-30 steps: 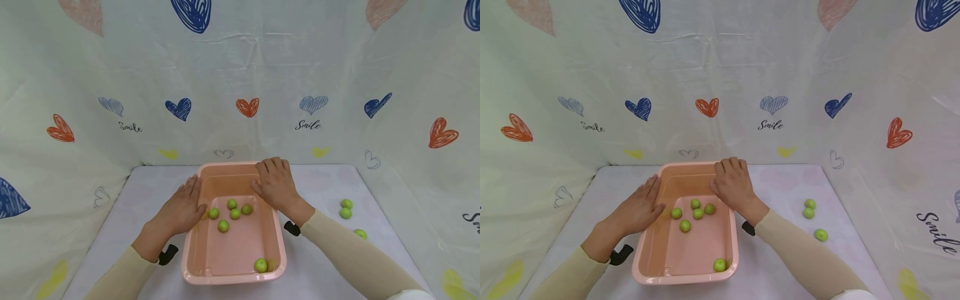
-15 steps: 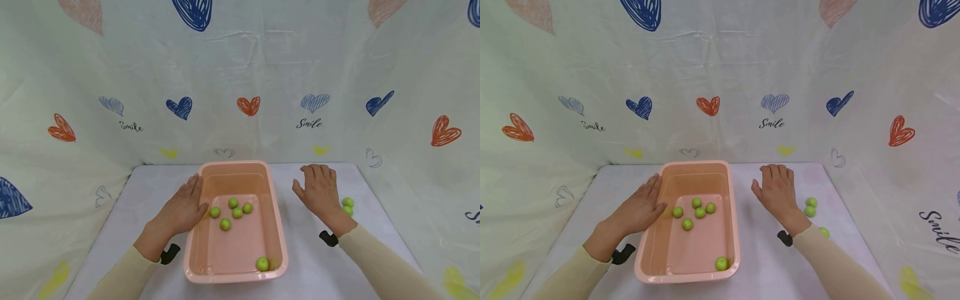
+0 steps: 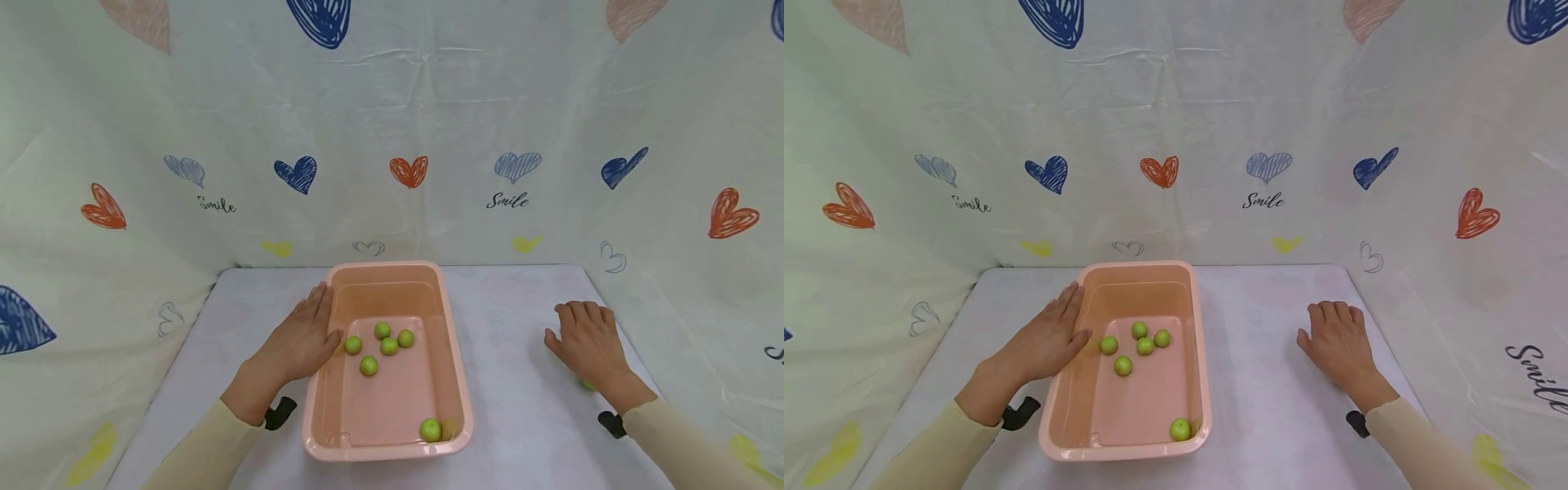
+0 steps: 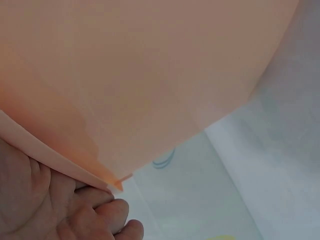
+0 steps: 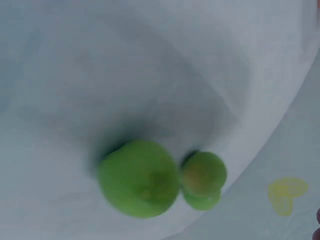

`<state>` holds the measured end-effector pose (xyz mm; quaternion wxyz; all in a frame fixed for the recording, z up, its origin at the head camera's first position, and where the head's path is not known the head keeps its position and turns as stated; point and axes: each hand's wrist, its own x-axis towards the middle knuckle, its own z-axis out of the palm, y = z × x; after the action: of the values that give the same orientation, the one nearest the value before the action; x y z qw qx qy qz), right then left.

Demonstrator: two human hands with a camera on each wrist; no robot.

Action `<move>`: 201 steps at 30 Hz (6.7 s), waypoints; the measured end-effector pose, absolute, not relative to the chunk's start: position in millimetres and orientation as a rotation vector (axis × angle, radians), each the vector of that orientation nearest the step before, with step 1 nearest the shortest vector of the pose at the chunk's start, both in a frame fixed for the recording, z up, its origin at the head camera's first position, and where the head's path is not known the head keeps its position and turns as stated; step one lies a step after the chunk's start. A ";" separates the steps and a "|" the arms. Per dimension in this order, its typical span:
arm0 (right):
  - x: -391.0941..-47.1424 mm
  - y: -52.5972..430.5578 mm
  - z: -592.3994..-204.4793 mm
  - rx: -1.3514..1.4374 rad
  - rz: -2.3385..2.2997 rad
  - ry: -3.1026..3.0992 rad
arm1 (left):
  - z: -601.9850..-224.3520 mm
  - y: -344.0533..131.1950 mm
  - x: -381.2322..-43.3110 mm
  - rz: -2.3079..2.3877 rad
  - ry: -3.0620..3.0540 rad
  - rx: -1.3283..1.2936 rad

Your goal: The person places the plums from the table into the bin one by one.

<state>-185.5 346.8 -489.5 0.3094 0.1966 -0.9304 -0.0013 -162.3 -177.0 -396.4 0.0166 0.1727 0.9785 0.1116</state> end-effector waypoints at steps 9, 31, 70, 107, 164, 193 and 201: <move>-169.0 383.2 -501.6 0.521 -0.116 -2.619 | -396.6 -177.2 -163.1 0.354 3.037 0.557; -190.8 414.9 -512.6 0.928 -0.388 -2.605 | -396.7 -178.5 -162.2 0.371 3.036 0.550; -231.4 341.5 -516.1 0.932 -0.274 -2.497 | -399.1 -178.7 -164.2 0.340 3.050 0.539; -256.5 254.4 -456.9 0.948 -0.107 -2.286 | -396.8 -179.0 -163.0 0.238 3.068 0.567; -207.3 96.8 -411.5 1.208 0.074 -2.406 | -401.0 -181.3 -163.4 0.315 3.059 0.558; -201.3 92.8 -415.6 1.319 -0.172 -2.341 | -399.3 -180.3 -163.0 0.342 3.054 0.555; -202.2 92.8 -416.3 1.312 -0.165 -2.347 | -398.2 -179.9 -162.5 0.368 3.052 0.559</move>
<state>-202.2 92.8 -416.3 0.2217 0.4749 -0.8495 -0.0599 -162.5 -179.9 -398.2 0.0084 0.1789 0.9767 0.1179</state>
